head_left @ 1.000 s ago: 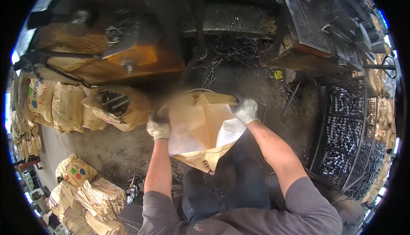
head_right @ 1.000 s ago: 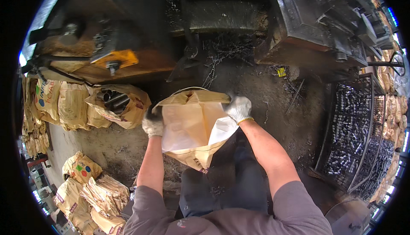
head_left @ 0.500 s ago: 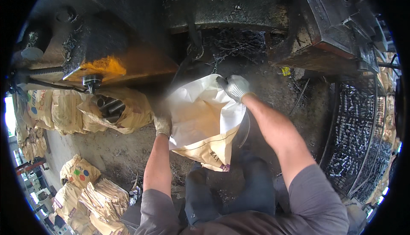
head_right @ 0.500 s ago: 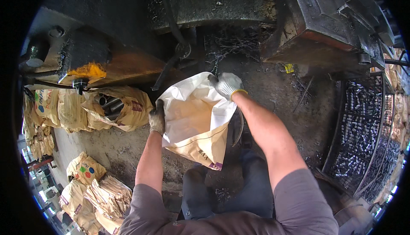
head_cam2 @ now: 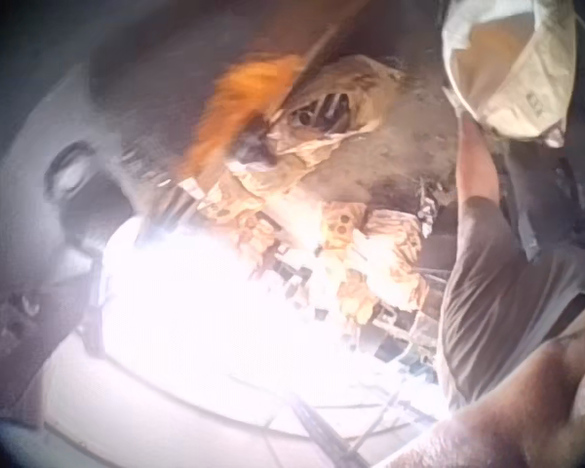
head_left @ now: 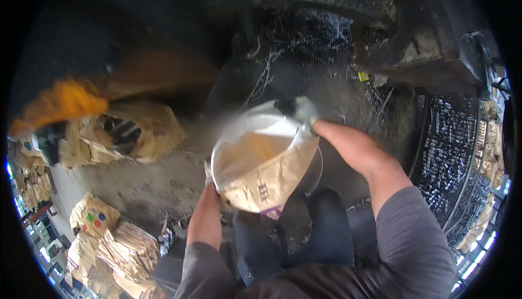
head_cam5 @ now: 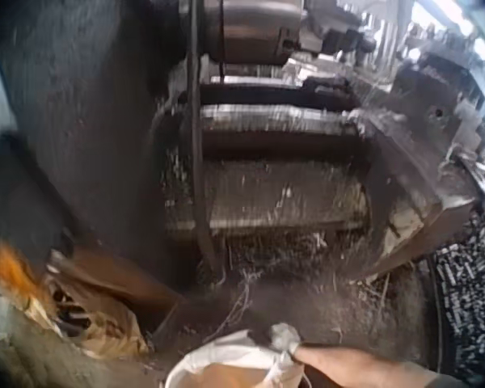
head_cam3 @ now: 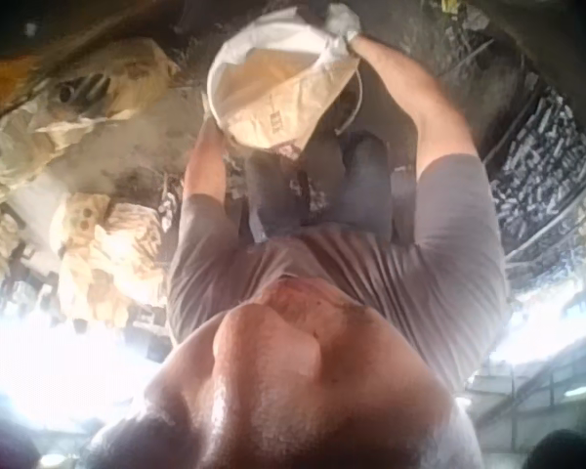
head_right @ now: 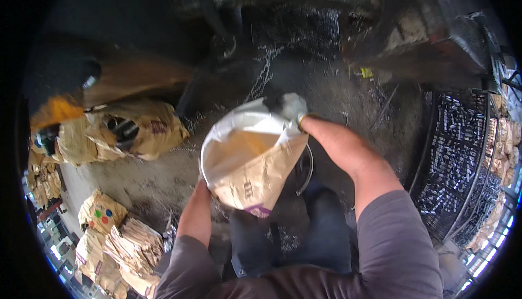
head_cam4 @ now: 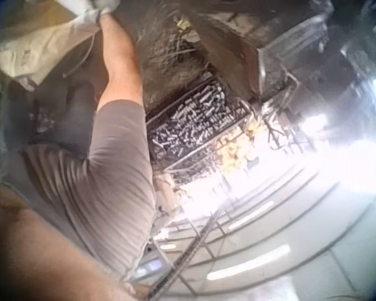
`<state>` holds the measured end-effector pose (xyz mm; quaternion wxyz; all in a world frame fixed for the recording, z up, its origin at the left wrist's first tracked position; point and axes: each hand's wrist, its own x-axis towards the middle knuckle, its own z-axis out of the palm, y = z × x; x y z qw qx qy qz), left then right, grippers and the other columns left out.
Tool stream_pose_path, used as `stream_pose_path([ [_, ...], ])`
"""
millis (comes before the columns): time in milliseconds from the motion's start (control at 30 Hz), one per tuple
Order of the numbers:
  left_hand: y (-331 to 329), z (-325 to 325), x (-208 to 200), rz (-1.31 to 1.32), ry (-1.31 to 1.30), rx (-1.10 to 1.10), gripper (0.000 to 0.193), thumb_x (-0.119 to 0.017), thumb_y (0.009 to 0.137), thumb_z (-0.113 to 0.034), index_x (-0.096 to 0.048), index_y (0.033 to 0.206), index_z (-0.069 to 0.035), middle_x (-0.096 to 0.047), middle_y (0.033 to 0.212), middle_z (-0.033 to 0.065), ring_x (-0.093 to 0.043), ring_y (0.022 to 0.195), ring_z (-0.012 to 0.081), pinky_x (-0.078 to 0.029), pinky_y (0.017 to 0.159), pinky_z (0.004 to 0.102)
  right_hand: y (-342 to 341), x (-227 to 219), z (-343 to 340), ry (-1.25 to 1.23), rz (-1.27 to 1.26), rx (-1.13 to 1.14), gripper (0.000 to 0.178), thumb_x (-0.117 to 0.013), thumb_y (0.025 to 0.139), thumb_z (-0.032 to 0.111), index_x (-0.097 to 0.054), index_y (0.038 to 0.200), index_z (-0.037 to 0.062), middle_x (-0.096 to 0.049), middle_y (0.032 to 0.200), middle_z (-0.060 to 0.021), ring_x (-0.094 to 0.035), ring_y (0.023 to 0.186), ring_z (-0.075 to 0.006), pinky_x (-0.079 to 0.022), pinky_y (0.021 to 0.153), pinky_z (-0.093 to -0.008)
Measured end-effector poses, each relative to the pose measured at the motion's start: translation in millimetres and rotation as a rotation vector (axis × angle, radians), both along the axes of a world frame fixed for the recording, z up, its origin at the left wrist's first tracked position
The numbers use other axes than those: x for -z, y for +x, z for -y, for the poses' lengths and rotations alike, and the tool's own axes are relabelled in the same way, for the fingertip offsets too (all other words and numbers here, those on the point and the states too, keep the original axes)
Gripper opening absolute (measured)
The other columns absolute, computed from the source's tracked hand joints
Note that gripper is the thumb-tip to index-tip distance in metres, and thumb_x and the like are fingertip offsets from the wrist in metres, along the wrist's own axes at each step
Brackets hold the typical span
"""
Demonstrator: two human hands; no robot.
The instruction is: The person operates a metal turning machine, inserting cylindrical metal pieces into the chuck, securing them, and removing finished pieces. They also collect the finished pieces and place them into a sack.
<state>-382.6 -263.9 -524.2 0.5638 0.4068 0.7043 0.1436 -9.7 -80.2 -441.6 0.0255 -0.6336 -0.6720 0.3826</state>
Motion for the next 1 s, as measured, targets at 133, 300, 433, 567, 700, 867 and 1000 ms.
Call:
stream_pose_path([
  [133,-10.2,-35.2,-36.9,-0.408,-0.127,0.236,0.045,-0.055,0.108,-0.040,-0.065,0.142,-0.012,-0.071,0.138,0.0152,-0.071,0.118,0.0317,-0.057,0.101,0.0466,4.7,79.3,7.2,0.100,-0.016,0.027,0.053,-0.070,0.093,0.061,-0.082,0.109,0.0114,-0.079,0.103,-0.0175,-0.076,0.098,-0.0406,-0.059,0.086,-0.0459],
  [300,25.4,-116.5,-166.6,-0.682,0.297,0.296,0.042,-0.061,0.105,-0.041,-0.068,0.137,-0.014,-0.074,0.130,0.0164,-0.074,0.112,0.0359,-0.059,0.096,0.0476,15.4,-37.7,-18.1,0.067,0.448,-0.509,0.055,-0.072,0.089,0.056,-0.074,0.121,0.0116,-0.076,0.092,-0.0193,-0.074,0.082,-0.0395,-0.060,0.071,-0.0502],
  [433,100.5,-159.3,-195.4,-0.526,0.604,0.702,0.036,-0.069,0.101,-0.036,-0.070,0.127,-0.011,-0.073,0.119,0.0212,-0.072,0.102,0.0440,-0.060,0.086,0.0504,-64.4,-98.6,61.2,0.046,-0.218,-0.678,0.067,-0.077,0.082,0.058,-0.069,0.125,0.0073,-0.076,0.089,-0.0163,-0.073,0.078,-0.0375,-0.059,0.070,-0.0499],
  [567,109.2,-159.0,-182.3,-0.658,0.734,0.724,0.027,-0.068,0.101,-0.035,-0.070,0.115,-0.011,-0.072,0.106,0.0208,-0.070,0.093,0.0442,-0.059,0.078,0.0549,-49.1,-116.3,62.1,-0.813,-0.280,-0.722,0.061,-0.081,0.083,0.050,-0.075,0.120,0.0015,-0.079,0.103,-0.0152,-0.074,0.090,-0.0257,-0.057,0.082,-0.0368],
  [700,97.2,-153.2,-164.3,-0.708,0.666,0.671,0.023,-0.067,0.101,-0.033,-0.069,0.109,-0.011,-0.072,0.095,0.0186,-0.070,0.087,0.0446,-0.057,0.073,0.0572,36.0,-98.5,101.7,-0.721,-0.697,-0.403,0.038,-0.090,0.081,0.026,-0.076,0.108,0.0032,-0.077,0.093,-0.0050,-0.070,0.087,-0.0140,-0.055,0.076,-0.0351],
  [867,106.4,-145.2,-147.3,-0.729,0.660,0.697,0.028,-0.064,0.102,-0.037,-0.072,0.120,-0.018,-0.075,0.098,0.0153,-0.072,0.093,0.0429,-0.059,0.080,0.0544,69.2,-69.5,233.1,-0.559,-0.905,-0.122,0.034,-0.089,0.079,0.024,-0.075,0.105,0.0060,-0.076,0.098,-0.0069,-0.072,0.094,-0.0218,-0.055,0.082,-0.0374],
  [1000,99.7,-138.9,-146.0,-0.790,0.569,0.629,0.031,-0.065,0.101,-0.041,-0.074,0.122,-0.021,-0.075,0.112,0.0167,-0.072,0.102,0.0413,-0.059,0.085,0.0530,31.9,-46.9,289.7,0.245,-0.399,-0.655,0.021,-0.068,0.082,0.024,-0.073,0.099,0.0136,-0.073,0.083,-0.0129,-0.070,0.073,-0.0358,-0.053,0.067,-0.0547],
])
